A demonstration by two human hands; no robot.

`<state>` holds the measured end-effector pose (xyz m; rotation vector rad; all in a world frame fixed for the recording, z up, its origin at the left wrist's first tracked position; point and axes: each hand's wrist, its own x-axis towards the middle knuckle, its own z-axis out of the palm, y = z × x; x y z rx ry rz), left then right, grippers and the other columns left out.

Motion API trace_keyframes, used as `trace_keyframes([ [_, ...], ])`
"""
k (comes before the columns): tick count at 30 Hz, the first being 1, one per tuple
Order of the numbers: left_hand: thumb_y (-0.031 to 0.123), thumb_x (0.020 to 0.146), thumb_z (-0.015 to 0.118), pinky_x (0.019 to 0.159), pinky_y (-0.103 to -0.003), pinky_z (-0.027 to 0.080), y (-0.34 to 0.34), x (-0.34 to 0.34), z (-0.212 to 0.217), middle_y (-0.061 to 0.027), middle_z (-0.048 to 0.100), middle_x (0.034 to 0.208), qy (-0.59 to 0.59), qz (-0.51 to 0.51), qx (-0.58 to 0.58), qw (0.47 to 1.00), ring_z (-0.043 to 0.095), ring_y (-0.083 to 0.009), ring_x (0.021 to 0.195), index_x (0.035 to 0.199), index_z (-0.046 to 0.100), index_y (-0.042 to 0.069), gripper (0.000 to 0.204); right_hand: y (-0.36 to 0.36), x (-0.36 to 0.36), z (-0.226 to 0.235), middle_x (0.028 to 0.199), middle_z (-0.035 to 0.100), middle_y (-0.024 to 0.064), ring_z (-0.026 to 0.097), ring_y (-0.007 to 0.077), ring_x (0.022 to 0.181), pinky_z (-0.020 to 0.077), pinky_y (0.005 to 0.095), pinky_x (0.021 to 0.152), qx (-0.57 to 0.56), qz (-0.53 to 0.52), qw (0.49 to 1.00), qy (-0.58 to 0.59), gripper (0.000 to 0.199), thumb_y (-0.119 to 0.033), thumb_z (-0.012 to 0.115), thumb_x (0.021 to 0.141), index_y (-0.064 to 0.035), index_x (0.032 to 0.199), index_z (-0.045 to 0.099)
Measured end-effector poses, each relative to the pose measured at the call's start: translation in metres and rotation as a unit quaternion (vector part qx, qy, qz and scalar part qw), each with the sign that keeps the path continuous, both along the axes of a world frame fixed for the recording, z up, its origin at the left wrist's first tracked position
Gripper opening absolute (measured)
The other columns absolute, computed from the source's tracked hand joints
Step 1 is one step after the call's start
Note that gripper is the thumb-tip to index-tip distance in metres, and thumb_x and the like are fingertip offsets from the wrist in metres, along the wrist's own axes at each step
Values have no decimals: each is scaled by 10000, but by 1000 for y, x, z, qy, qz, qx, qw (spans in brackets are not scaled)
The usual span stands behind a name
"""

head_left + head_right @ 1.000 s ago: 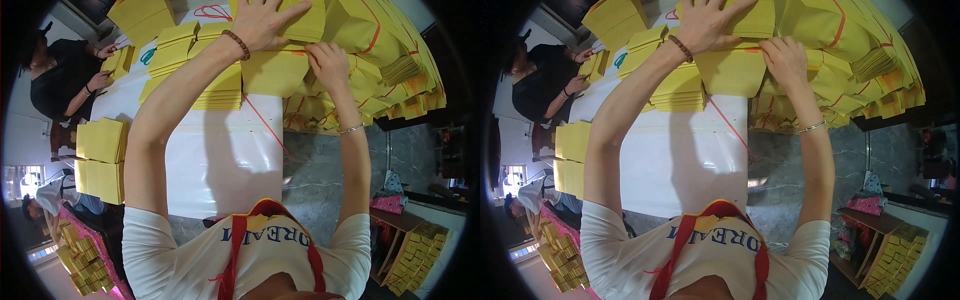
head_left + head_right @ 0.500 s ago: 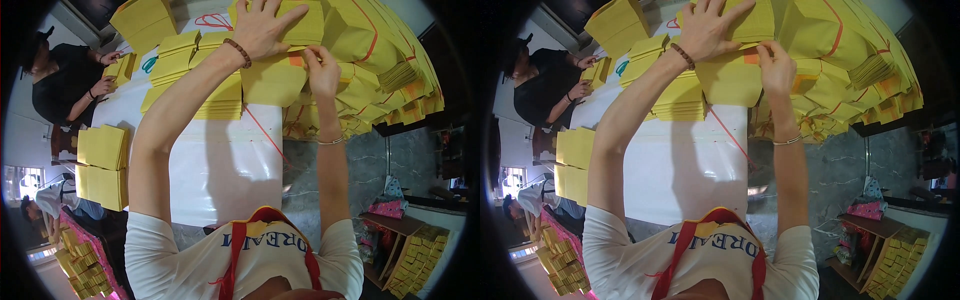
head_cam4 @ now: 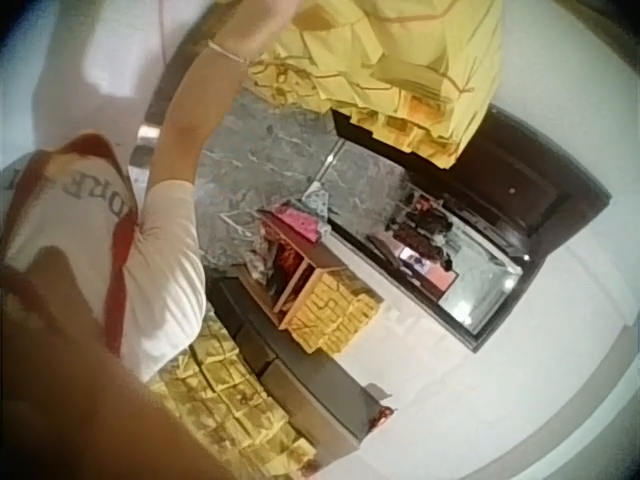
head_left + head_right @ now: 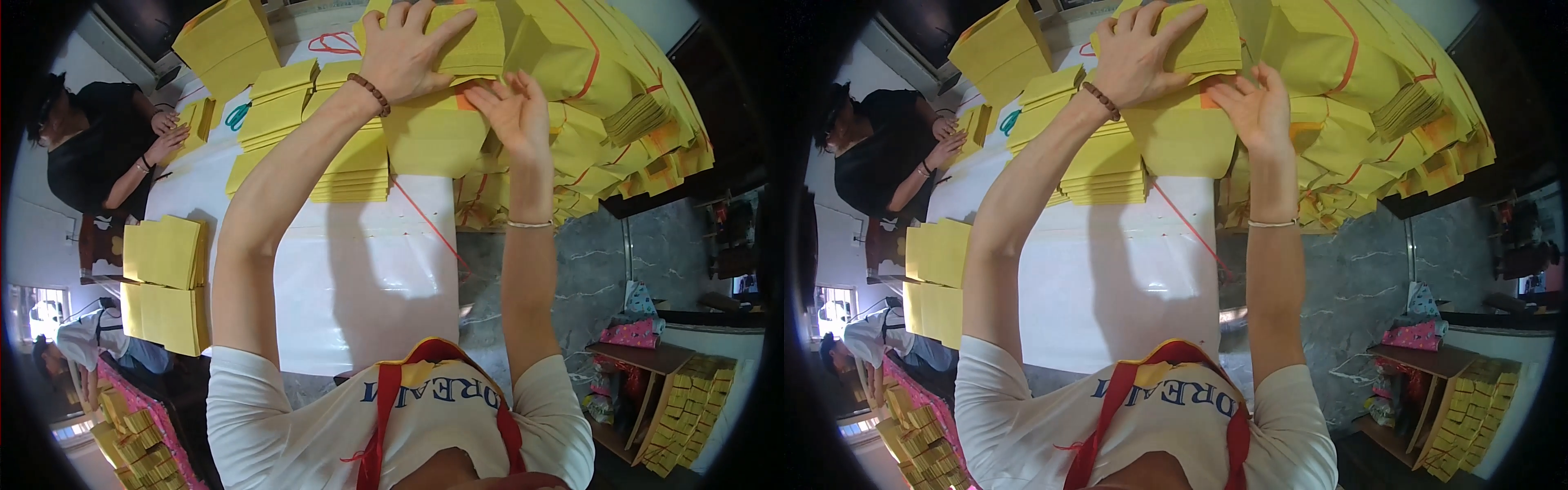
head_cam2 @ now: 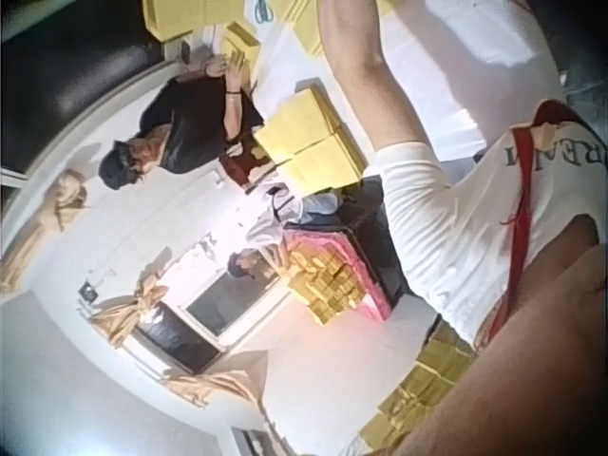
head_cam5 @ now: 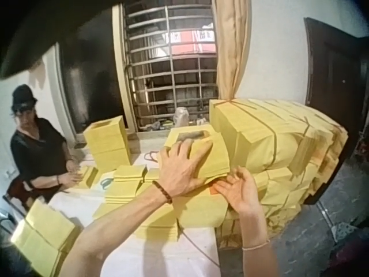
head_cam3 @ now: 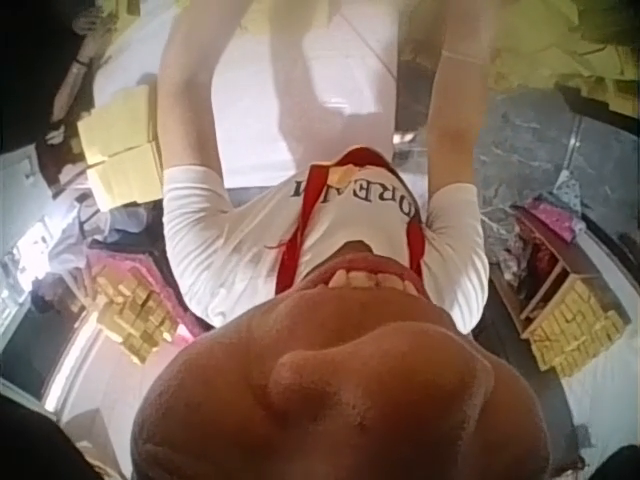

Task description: The person is folding and stacking individual sheets of yellow paper into bundles.

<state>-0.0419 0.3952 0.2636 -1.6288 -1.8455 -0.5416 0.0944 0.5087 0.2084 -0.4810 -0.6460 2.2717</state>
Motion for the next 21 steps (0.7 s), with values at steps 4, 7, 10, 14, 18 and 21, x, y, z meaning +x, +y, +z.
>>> trace_keyframes([
  [4,449,572,750,848,-465,322,12,-18,-21,-84,472,1180,58,10,69,996,462,-288,1061,1331,378,324,855,9,-20,-5,1325,300,226,235,349,1304,180,554,1085,-98,86,983,130,517,-381,319,957,18,1286,316],
  [7,437,549,753,853,-484,304,14,-23,-18,-101,461,1201,29,-5,82,996,446,-307,1078,1327,387,331,867,15,-34,1,1390,265,204,211,354,1320,146,562,1088,-60,106,980,154,647,-481,204,951,13,1369,192],
  [10,397,532,752,774,-467,309,13,-29,-4,-90,463,1169,5,1,116,993,431,-286,1053,1292,422,354,830,18,-44,19,1437,212,175,181,343,1339,144,556,1089,-3,131,986,108,666,-503,138,945,-5,1386,169],
  [14,428,583,734,825,-477,306,8,-28,-1,-122,441,1208,-17,13,67,998,433,-303,1074,1332,384,284,840,3,-60,25,1425,282,152,261,326,1315,190,525,1082,-32,127,989,71,595,-447,149,943,-59,1376,274],
  [18,401,538,750,847,-466,301,10,-30,-6,-108,456,1209,36,-16,107,994,427,-301,1090,1303,429,325,833,19,-84,14,1351,411,131,383,339,1246,297,528,1039,48,101,971,211,516,-347,218,915,-98,1335,386],
  [21,348,540,742,816,-464,297,-10,-20,6,-93,466,1148,83,-43,132,987,435,-281,1045,1253,466,347,764,11,-84,15,1295,469,133,445,334,1194,371,508,998,94,108,961,235,507,-402,282,920,-107,1308,422],
])
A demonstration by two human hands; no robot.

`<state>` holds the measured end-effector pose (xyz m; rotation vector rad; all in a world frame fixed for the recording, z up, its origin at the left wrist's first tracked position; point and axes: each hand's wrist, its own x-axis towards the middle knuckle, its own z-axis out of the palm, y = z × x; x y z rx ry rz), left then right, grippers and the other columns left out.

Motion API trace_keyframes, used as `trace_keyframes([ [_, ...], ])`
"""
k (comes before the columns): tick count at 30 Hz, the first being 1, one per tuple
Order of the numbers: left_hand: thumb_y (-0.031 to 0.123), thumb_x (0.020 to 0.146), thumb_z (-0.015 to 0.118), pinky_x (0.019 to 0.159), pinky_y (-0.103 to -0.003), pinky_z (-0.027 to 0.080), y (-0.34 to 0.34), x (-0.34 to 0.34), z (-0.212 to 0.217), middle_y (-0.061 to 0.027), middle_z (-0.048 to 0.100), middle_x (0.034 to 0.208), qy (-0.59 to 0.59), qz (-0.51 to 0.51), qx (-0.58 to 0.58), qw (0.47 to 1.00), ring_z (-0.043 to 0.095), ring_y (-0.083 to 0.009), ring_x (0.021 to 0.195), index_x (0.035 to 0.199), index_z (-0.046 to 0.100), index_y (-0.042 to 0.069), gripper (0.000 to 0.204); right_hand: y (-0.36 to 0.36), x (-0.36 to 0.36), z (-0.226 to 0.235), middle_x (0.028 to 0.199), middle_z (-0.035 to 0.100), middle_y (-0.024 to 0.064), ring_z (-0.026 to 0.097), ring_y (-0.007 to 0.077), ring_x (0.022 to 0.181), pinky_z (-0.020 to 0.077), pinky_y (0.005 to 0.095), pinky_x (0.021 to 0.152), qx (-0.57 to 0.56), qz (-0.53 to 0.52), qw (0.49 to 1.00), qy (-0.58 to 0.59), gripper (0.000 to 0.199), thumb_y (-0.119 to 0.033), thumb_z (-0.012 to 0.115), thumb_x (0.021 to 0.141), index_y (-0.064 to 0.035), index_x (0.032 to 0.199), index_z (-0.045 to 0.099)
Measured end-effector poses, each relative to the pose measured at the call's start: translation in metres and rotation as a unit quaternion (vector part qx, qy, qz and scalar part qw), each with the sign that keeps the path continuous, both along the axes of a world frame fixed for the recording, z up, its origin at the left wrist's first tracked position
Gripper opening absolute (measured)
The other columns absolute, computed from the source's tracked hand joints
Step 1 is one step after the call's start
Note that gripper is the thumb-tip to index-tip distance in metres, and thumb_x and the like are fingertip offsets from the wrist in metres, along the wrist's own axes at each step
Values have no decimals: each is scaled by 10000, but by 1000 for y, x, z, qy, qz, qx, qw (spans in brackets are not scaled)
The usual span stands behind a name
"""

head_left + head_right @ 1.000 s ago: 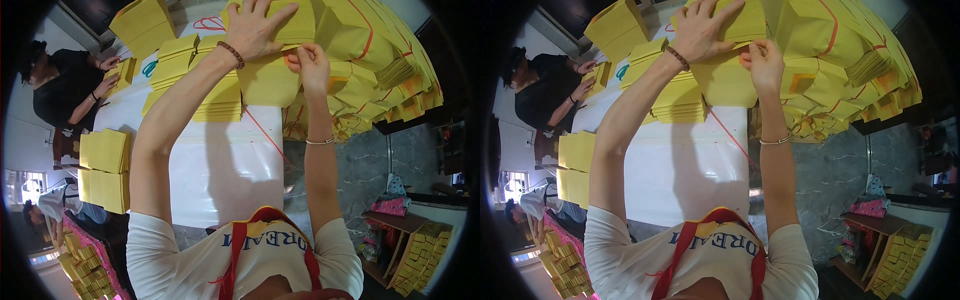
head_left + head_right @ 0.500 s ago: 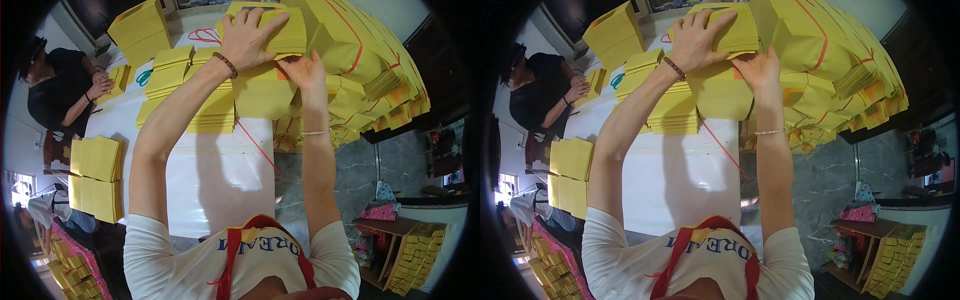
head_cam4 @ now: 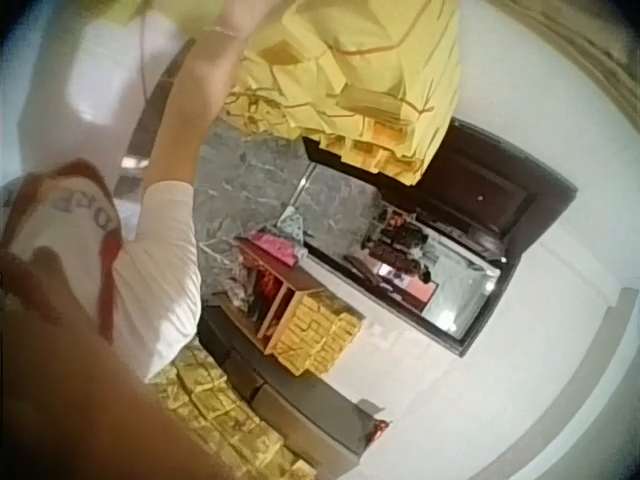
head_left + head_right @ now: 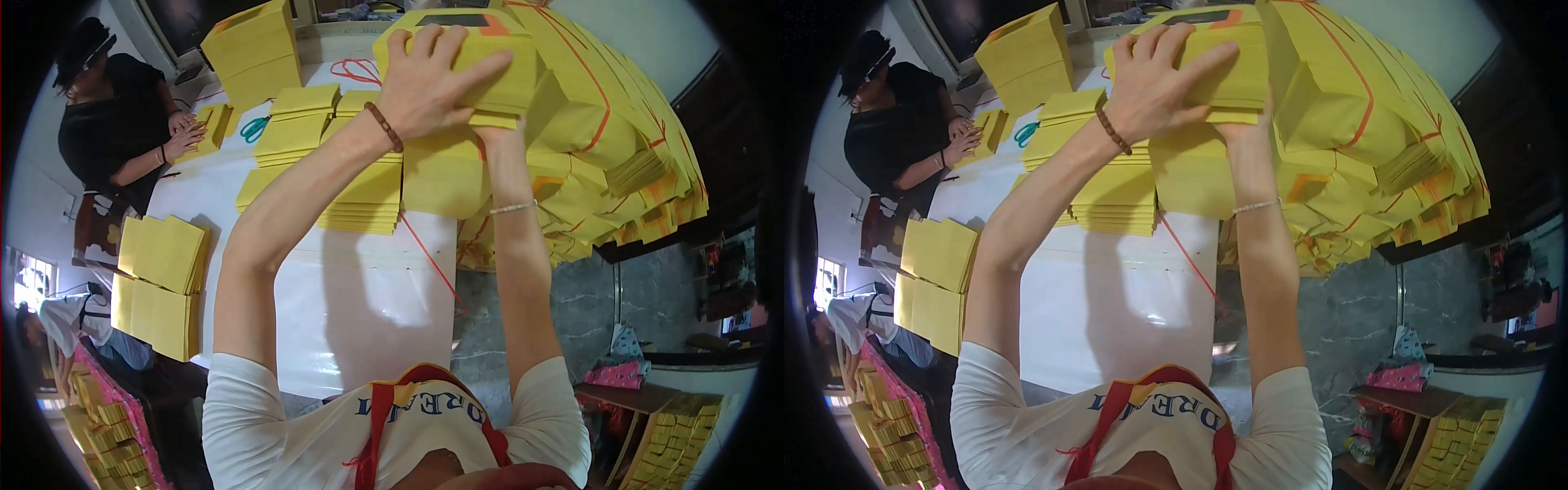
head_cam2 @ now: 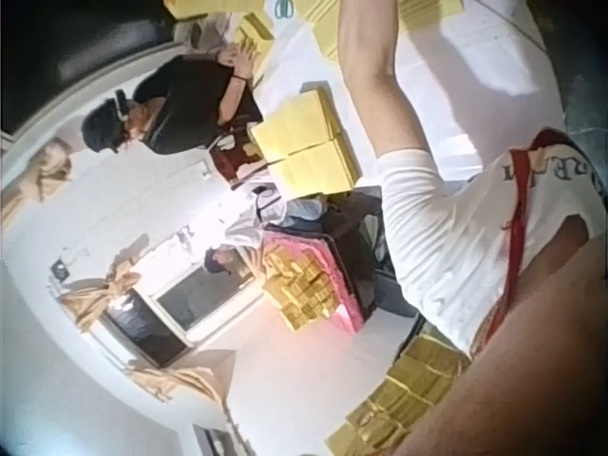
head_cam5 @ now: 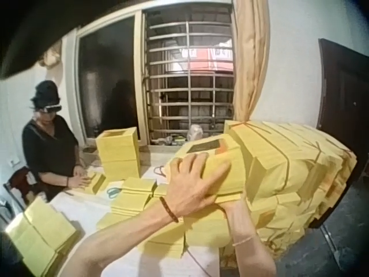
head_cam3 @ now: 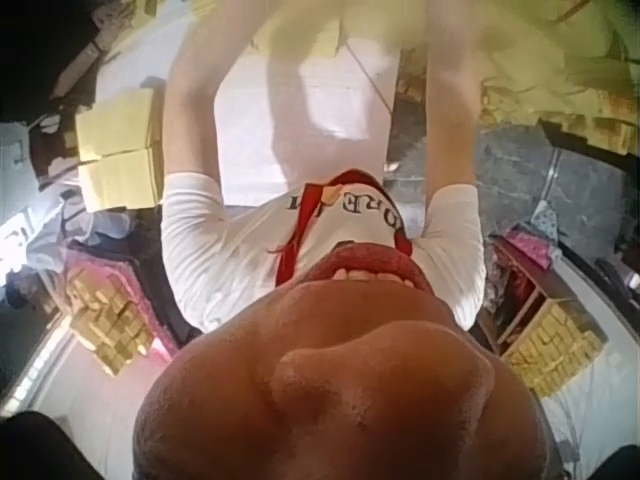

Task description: The person is folding and stacking individual sheets of yellow paper into bundles.

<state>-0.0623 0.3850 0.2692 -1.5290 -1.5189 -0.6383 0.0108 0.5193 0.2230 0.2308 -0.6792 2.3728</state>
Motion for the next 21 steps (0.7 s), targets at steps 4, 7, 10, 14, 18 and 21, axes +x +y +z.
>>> trace_keyframes([
  [4,324,580,723,813,-461,299,-38,22,10,-55,491,1097,115,7,77,990,472,-260,1000,1187,507,387,647,-48,41,-8,1263,498,113,488,292,1148,436,446,940,45,4,999,21,524,-464,349,922,-109,1300,428],
  [7,349,613,704,842,-456,298,-75,61,19,-35,505,1108,171,-9,137,976,502,-247,995,1158,527,403,575,-46,46,-12,1261,499,111,490,287,1145,437,441,937,52,-3,999,3,525,-465,347,923,-109,1300,427],
  [10,437,688,652,848,-463,306,-135,103,7,-26,515,1101,150,4,148,978,518,-241,978,1139,524,421,468,-134,101,-42,1259,500,110,492,281,1142,438,436,935,57,17,998,-16,526,-466,346,925,-108,1301,426],
  [14,535,766,573,836,-434,338,-206,142,-45,4,521,1114,121,62,67,988,500,-231,1044,1047,570,405,310,-184,139,-65,1257,501,107,494,274,1138,439,429,932,61,29,997,-27,526,-467,344,926,-107,1302,425],
  [18,417,789,604,829,-412,355,-268,168,-73,-24,543,1155,-4,-18,-32,999,515,-236,1034,985,582,384,200,-228,151,-86,1255,502,105,497,267,1134,441,422,929,54,17,997,-46,527,-469,342,928,-106,1302,424],
  [21,311,796,625,843,-377,363,-312,183,-72,-75,549,1179,-141,-99,-127,977,522,-231,1033,993,583,342,204,-254,167,-103,1253,503,103,498,261,1132,442,417,926,45,17,996,-76,528,-470,340,930,-106,1303,423],
])
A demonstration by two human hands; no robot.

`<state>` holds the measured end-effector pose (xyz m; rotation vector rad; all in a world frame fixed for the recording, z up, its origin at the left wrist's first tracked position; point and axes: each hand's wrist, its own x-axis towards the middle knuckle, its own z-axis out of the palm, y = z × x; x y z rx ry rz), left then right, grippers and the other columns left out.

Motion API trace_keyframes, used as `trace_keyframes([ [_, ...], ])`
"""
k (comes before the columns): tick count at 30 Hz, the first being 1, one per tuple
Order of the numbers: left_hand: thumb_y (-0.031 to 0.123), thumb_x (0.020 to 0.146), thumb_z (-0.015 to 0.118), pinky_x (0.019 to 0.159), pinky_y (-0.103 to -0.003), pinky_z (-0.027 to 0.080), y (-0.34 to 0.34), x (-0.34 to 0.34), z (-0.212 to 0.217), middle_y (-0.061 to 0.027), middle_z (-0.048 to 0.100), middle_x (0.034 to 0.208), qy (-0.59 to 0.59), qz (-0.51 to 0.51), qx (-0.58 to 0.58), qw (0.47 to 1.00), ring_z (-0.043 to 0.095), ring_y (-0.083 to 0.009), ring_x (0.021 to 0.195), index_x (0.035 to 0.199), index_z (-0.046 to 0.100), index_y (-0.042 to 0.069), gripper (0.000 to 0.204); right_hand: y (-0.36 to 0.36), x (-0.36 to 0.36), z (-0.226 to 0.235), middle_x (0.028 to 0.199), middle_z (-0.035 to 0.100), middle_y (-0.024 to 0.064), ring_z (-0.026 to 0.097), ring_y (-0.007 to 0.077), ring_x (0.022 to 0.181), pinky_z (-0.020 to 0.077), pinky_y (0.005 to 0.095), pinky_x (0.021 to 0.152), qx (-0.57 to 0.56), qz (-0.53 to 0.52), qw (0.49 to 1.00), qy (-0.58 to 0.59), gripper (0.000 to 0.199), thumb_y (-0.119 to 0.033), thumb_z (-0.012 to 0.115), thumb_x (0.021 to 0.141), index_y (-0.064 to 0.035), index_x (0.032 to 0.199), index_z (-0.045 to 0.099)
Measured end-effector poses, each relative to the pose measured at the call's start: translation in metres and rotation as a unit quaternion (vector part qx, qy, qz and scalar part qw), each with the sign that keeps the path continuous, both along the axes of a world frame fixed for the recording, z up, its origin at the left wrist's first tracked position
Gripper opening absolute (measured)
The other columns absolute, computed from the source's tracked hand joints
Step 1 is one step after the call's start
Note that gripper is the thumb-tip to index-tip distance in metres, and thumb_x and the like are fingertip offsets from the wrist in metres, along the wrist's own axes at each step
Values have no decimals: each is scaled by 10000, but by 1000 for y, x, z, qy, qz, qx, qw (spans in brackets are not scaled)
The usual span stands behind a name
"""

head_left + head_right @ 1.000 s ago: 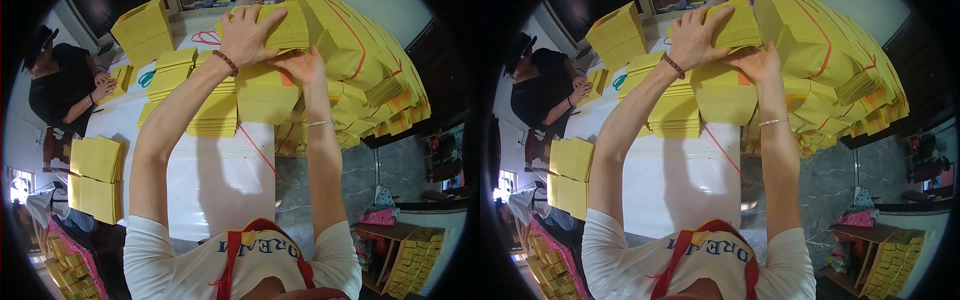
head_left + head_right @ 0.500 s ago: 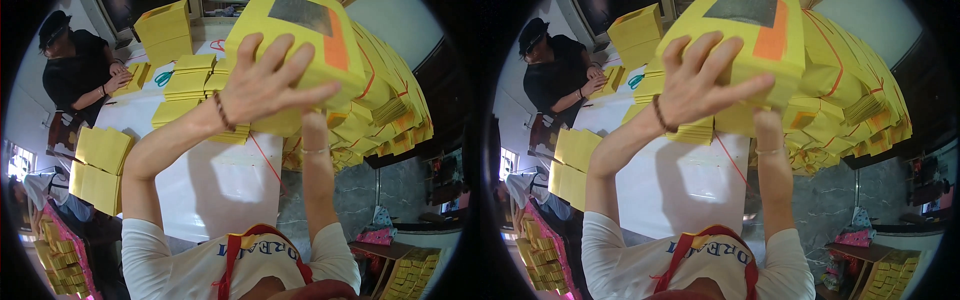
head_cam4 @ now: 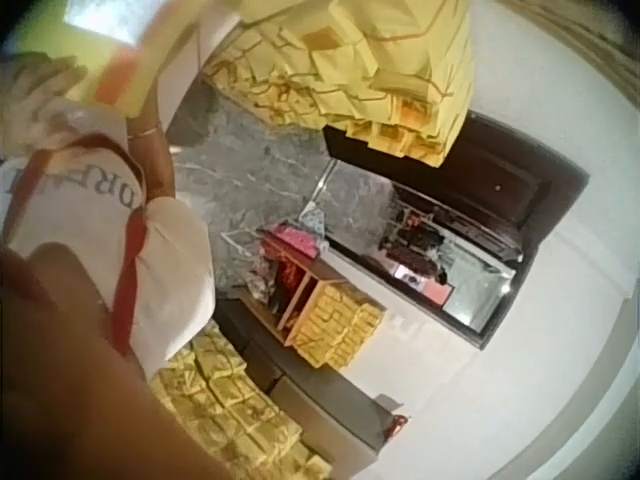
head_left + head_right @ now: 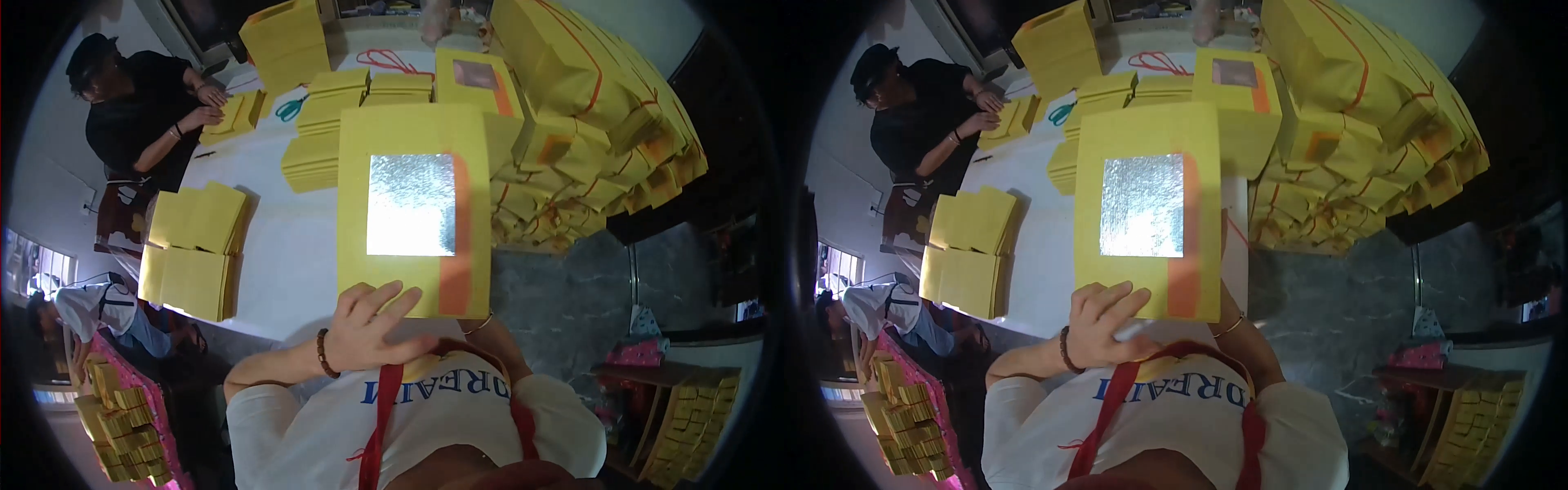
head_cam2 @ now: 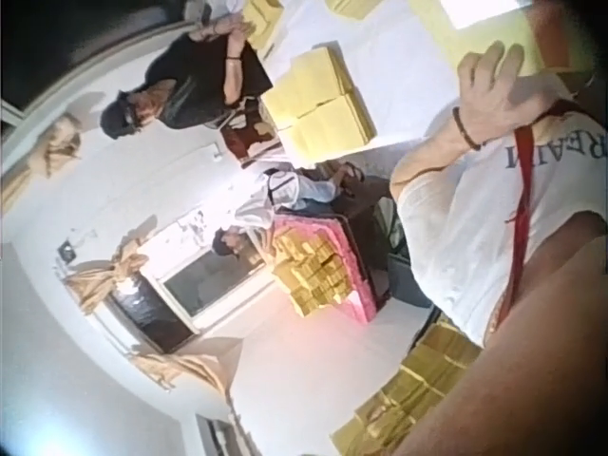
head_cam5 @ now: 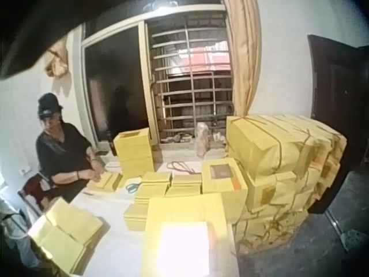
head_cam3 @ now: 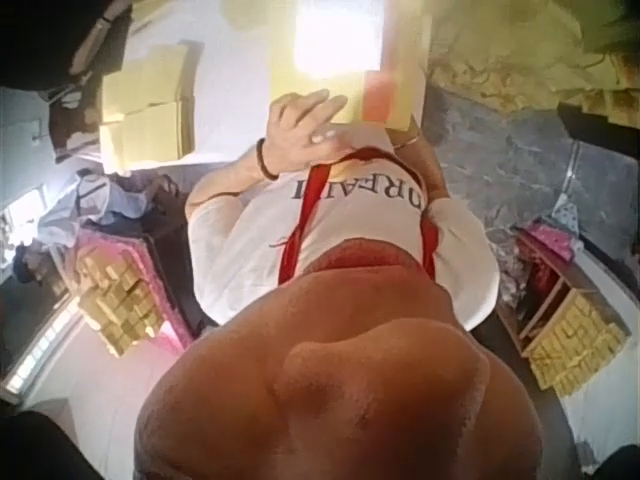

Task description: The person is folding and stacking individual sheets of yellow paper into bundles.

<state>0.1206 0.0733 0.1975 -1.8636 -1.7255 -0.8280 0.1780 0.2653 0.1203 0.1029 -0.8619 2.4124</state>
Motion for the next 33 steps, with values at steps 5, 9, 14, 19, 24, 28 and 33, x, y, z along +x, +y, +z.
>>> trace_keyframes([
  [5,410,784,646,969,-395,325,-43,-24,4,-142,478,1271,-536,10,-15,844,450,-287,1164,1272,455,173,575,-30,15,-32,1250,505,100,502,252,1127,443,408,922,-14,6,998,-55,529,-472,338,932,-105,1304,422],
  [9,492,852,545,1033,-388,277,-42,-62,-61,-160,371,1366,-835,-11,46,549,336,-271,1277,1398,273,119,715,-39,3,-47,1248,506,97,504,245,1123,445,401,919,-21,17,996,-88,530,-473,336,934,-104,1304,420],
  [14,530,909,367,988,-372,388,-38,-76,-110,-81,417,1346,-933,-188,9,306,415,-196,1225,1414,231,138,653,-60,65,-83,1245,508,94,507,236,1118,446,393,915,-32,25,990,-136,531,-475,334,936,-103,1305,419],
  [19,427,917,466,940,-352,440,-21,-73,-118,-78,435,1316,-951,-130,-12,281,458,-193,1179,1402,240,117,618,-24,21,-107,1242,510,91,510,227,1113,448,384,911,-50,10,982,-184,532,-477,331,938,-102,1306,418],
  [24,123,822,583,927,-337,445,6,-65,-124,-103,400,1299,-902,-85,-31,421,457,-216,1161,1399,181,115,704,-22,36,-76,1220,518,72,515,161,1082,434,319,904,-61,14,969,-240,546,-476,296,957,-73,1306,411],
  [28,122,821,600,936,-346,430,26,-61,-149,-121,385,1308,-892,-72,-50,443,412,-219,1200,1396,163,84,723,-13,46,-85,1232,506,63,496,152,1100,405,296,934,31,-13,934,-356,574,-482,278,962,-42,1309,402],
  [33,132,807,625,940,-335,416,35,-60,-173,-144,357,1319,-888,-70,-47,451,408,-227,1195,1390,128,31,773,-5,53,-90,1251,480,57,478,152,1116,408,297,931,-64,-28,952,-298,596,-505,288,953,-42,1311,400],
])
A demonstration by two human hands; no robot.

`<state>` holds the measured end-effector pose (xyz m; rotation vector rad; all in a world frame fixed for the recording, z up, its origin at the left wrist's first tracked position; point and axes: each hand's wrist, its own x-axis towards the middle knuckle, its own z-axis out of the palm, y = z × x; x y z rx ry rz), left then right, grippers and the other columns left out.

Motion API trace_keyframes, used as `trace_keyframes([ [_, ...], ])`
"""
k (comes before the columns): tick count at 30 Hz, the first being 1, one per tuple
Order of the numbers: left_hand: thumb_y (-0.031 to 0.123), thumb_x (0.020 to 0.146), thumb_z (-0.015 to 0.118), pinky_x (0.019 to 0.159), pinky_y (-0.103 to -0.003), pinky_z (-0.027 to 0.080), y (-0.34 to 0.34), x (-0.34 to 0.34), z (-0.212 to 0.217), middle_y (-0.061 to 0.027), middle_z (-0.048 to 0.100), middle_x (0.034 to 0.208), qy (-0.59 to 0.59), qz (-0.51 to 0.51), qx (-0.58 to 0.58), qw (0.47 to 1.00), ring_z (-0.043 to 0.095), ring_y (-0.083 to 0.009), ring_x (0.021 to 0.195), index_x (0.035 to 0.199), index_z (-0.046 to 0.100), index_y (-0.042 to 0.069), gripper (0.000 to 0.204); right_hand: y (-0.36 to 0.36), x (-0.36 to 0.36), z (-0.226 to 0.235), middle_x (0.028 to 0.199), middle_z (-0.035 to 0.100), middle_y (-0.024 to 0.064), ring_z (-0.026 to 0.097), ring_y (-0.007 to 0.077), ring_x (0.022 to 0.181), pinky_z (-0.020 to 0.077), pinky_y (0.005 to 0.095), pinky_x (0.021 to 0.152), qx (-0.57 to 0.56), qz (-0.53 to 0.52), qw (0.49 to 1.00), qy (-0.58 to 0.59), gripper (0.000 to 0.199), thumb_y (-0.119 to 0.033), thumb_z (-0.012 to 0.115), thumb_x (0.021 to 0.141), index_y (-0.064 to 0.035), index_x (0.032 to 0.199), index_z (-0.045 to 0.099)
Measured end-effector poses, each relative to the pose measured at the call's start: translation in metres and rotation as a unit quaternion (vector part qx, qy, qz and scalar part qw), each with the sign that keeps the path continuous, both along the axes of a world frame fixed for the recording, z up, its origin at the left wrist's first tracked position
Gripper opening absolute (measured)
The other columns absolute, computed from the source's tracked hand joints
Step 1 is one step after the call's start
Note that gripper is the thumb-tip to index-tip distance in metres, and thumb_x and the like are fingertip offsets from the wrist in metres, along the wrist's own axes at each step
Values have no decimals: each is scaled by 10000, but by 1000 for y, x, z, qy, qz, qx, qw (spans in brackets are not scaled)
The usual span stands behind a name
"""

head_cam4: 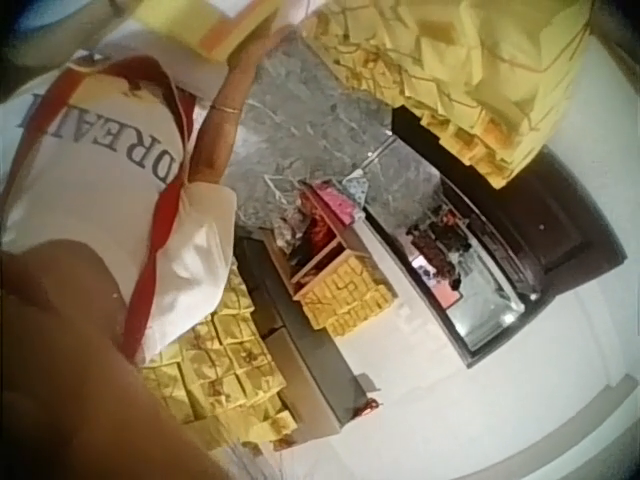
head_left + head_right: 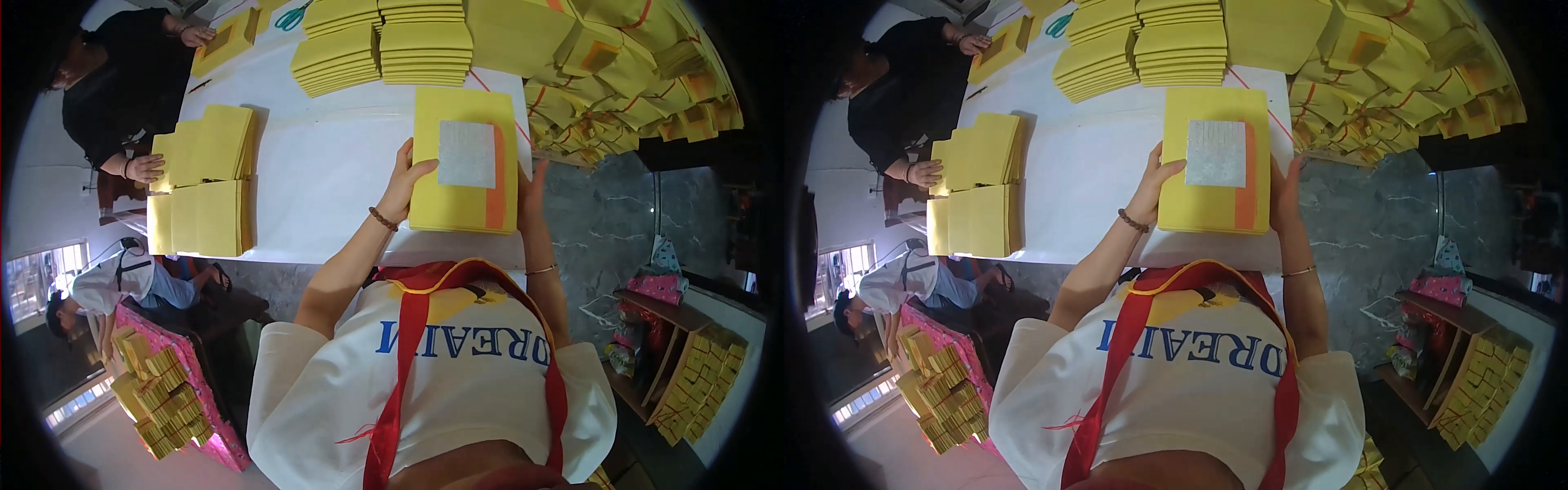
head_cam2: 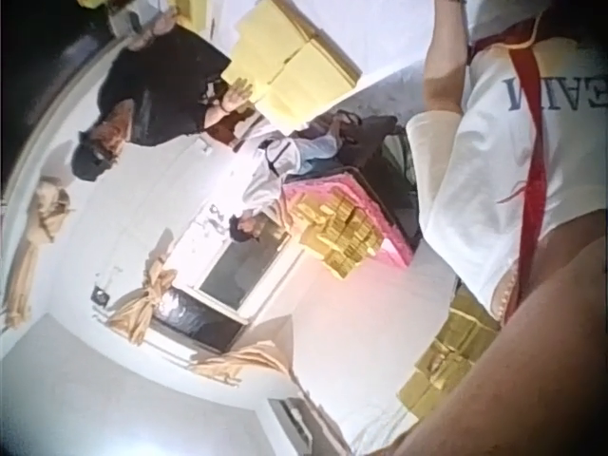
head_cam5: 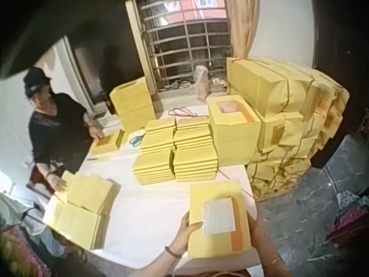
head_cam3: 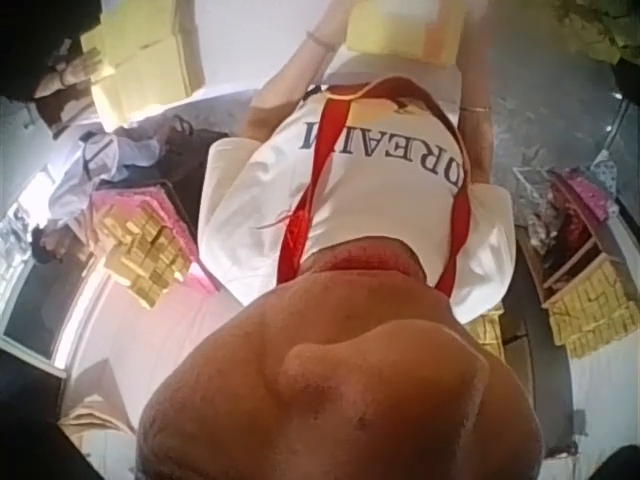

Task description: The person is folding and stacking individual sheets of yellow paper into bundles.

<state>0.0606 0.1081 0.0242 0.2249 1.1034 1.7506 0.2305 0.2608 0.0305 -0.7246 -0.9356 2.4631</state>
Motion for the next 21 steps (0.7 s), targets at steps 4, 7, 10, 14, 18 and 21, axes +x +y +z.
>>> trace_keyframes([
  [4,136,809,627,946,-331,408,-5,1,3,-149,354,1323,17,-6,-10,1000,407,-225,1196,1397,110,36,789,-4,5,-4,1247,470,68,474,171,1122,424,314,919,10,28,997,-70,544,-442,363,952,-53,1333,362],
  [7,157,812,640,953,-335,400,-7,0,9,-150,343,1339,1,-35,-21,999,399,-222,1206,1408,79,42,826,-10,3,-18,1263,453,74,477,191,1121,442,326,902,18,16,996,-88,501,-343,436,942,-77,1349,318],
  [10,194,822,648,957,-333,392,-9,5,11,-141,328,1358,-8,-27,-10,1000,391,-210,1214,1425,29,49,876,-10,2,-20,1278,430,80,473,209,1130,450,344,903,35,23,997,-68,520,-260,486,921,-102,1367,270],
  [14,226,832,644,957,-323,390,-10,10,13,-131,320,1367,-20,-24,6,999,388,-201,1214,1433,-18,56,910,-2,7,-14,1278,420,81,467,215,1137,457,364,900,15,56,996,-71,546,-228,499,911,-116,1376,237],
  [18,239,837,639,972,-316,372,-9,12,15,-133,305,1387,-9,-20,6,1000,369,-202,1237,1433,-45,49,927,-2,7,-8,1272,422,85,459,219,1146,454,373,906,35,67,995,-61,555,-221,515,902,-120,1372,238],
  [21,232,832,644,983,-314,360,-10,9,16,-137,292,1402,4,-37,1,999,354,-205,1254,1431,-50,40,937,-6,6,-13,1258,429,81,465,213,1134,455,364,895,41,57,995,-71,547,-223,517,901,-119,1366,249],
])
